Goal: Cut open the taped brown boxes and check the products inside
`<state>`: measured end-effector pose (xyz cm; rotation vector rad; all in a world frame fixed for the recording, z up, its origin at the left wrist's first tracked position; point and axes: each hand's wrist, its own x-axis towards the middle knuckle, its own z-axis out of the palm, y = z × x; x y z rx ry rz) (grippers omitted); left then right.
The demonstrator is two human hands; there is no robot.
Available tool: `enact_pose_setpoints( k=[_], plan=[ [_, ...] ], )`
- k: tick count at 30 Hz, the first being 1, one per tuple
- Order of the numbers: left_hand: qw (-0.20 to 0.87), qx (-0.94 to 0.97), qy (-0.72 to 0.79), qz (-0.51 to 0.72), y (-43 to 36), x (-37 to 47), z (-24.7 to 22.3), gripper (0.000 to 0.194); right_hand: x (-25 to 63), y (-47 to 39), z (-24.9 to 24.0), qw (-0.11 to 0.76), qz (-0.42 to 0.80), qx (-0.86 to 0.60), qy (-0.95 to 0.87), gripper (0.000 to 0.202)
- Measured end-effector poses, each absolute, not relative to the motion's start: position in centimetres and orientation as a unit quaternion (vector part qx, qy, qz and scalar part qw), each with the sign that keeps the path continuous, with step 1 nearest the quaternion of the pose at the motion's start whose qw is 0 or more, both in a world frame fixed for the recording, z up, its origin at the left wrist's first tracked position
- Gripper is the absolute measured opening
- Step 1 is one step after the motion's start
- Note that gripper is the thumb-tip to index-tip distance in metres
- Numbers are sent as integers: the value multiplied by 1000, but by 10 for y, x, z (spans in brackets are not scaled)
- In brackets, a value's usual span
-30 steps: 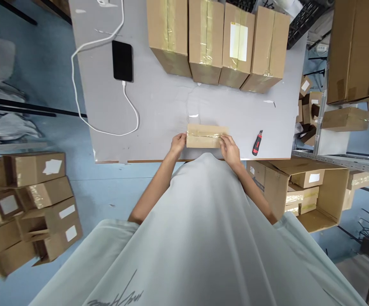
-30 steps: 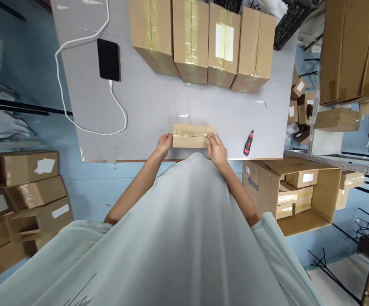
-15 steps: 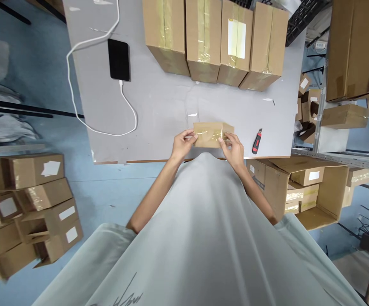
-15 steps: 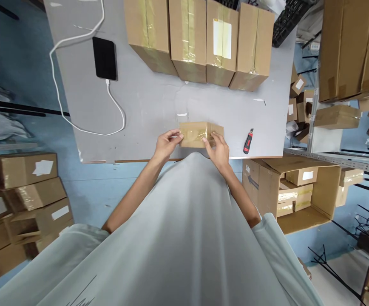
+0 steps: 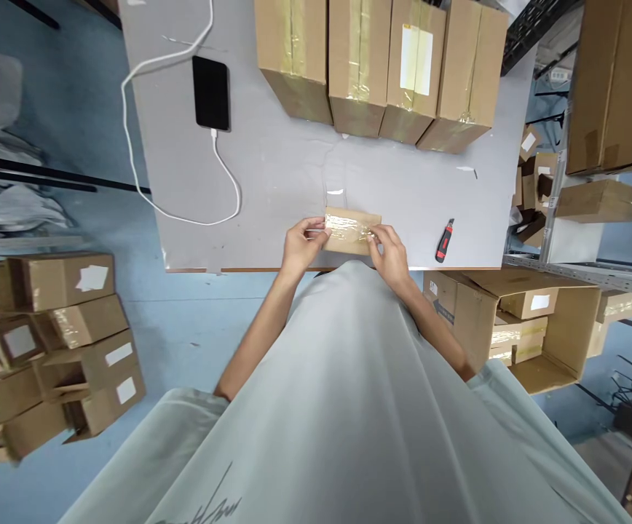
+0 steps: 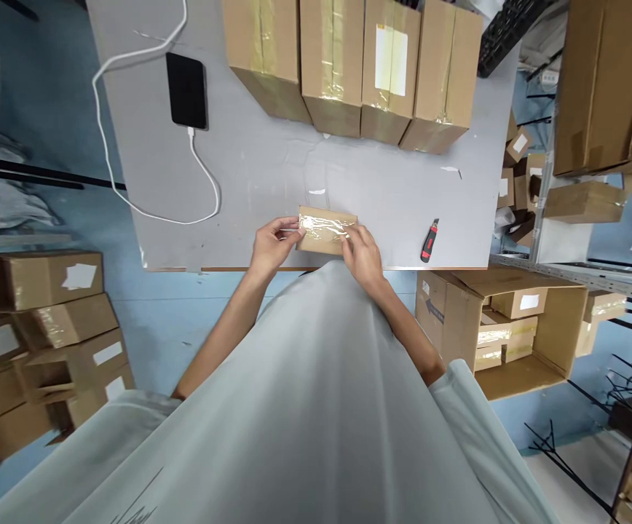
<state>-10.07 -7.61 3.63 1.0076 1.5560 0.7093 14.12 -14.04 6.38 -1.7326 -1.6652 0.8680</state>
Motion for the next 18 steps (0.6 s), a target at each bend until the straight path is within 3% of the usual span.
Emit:
enact_pose_setpoints(
  k=[8, 18],
  plan=[
    [588, 424, 619, 301, -79, -97, 27, 53, 163, -145, 67, 278, 300, -675, -614, 47],
    [637, 340, 655, 222, -69, -58, -8, 45, 220, -167, 73, 282, 295, -772, -488, 69]
  ],
)
